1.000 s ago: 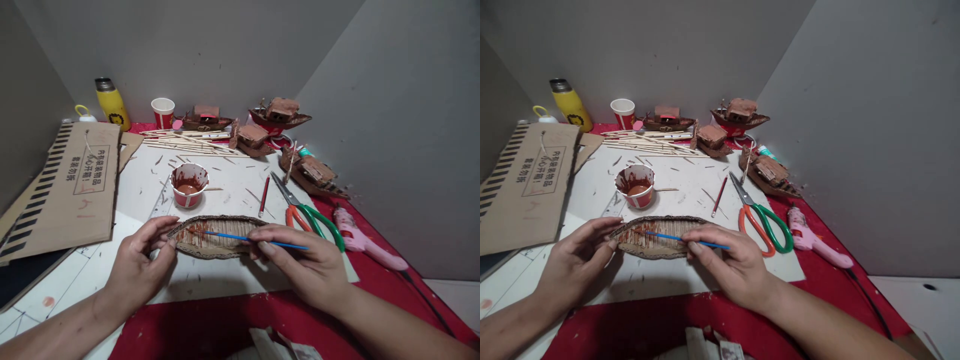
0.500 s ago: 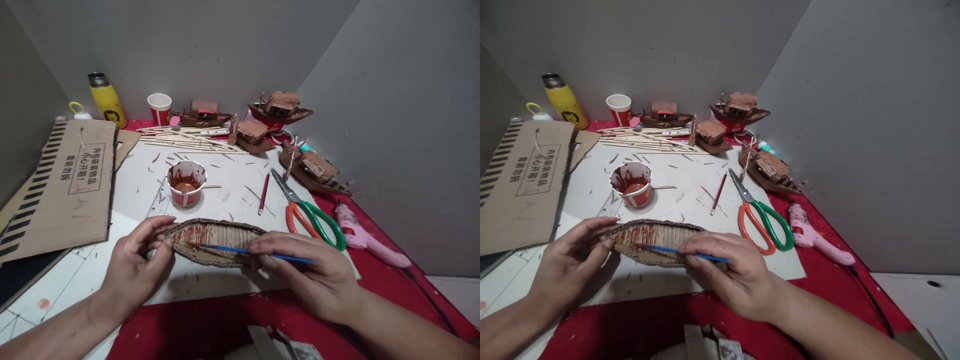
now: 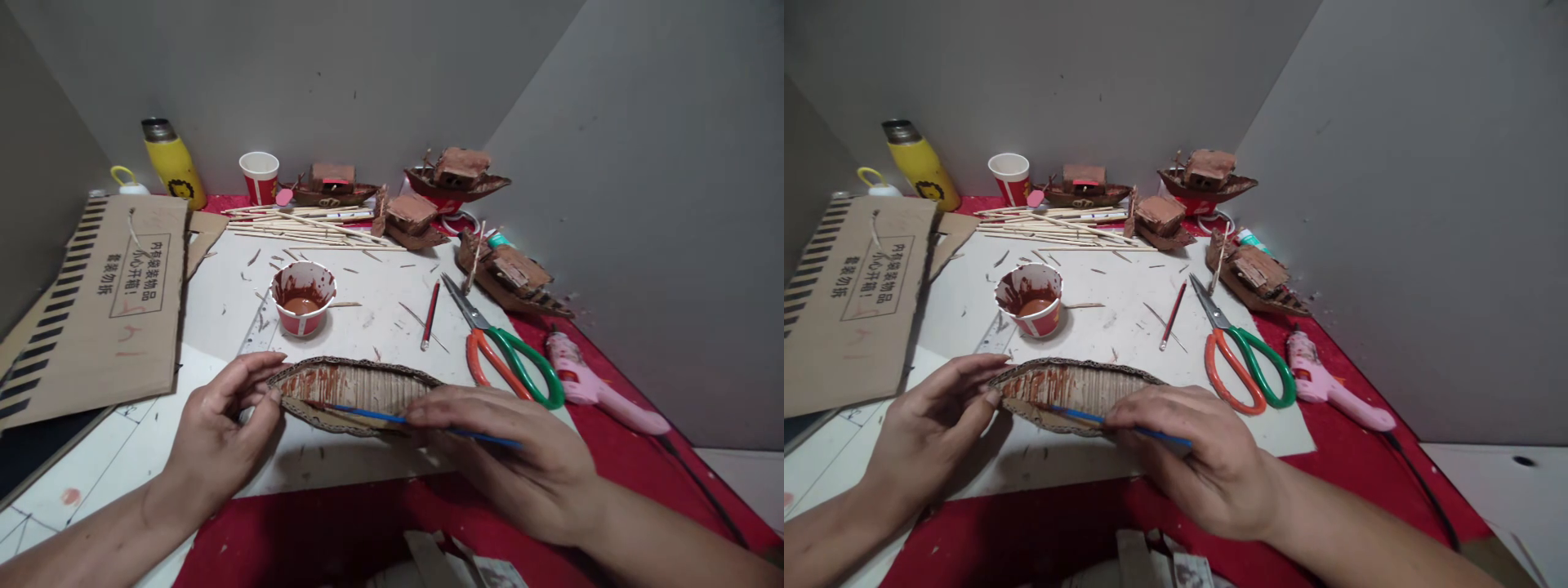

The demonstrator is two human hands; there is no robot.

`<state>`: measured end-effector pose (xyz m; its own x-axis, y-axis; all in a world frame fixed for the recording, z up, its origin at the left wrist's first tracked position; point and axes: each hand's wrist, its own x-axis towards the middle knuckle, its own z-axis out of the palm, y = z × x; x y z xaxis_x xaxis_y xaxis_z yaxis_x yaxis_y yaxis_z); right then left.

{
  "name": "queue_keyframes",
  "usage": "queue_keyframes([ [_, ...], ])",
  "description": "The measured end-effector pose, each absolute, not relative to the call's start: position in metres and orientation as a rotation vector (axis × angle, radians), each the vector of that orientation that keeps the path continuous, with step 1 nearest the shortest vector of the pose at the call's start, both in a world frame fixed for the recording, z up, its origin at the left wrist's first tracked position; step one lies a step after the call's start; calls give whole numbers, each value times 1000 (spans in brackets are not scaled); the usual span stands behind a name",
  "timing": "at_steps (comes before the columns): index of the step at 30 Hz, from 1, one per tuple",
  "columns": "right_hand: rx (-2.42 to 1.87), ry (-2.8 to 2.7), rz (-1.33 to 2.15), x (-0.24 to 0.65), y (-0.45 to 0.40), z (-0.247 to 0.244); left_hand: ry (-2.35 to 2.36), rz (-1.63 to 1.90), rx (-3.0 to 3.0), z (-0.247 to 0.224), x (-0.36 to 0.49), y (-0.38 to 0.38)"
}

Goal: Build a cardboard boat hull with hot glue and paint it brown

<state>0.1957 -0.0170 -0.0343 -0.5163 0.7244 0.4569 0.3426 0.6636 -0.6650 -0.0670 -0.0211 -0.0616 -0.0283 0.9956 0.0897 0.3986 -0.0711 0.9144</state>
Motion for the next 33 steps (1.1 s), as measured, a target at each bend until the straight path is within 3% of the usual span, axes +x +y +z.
queue_keyframes([
  [33, -798, -2242, 524, 201, -19, -36, 1511, 1085, 1572, -63, -68, -20],
])
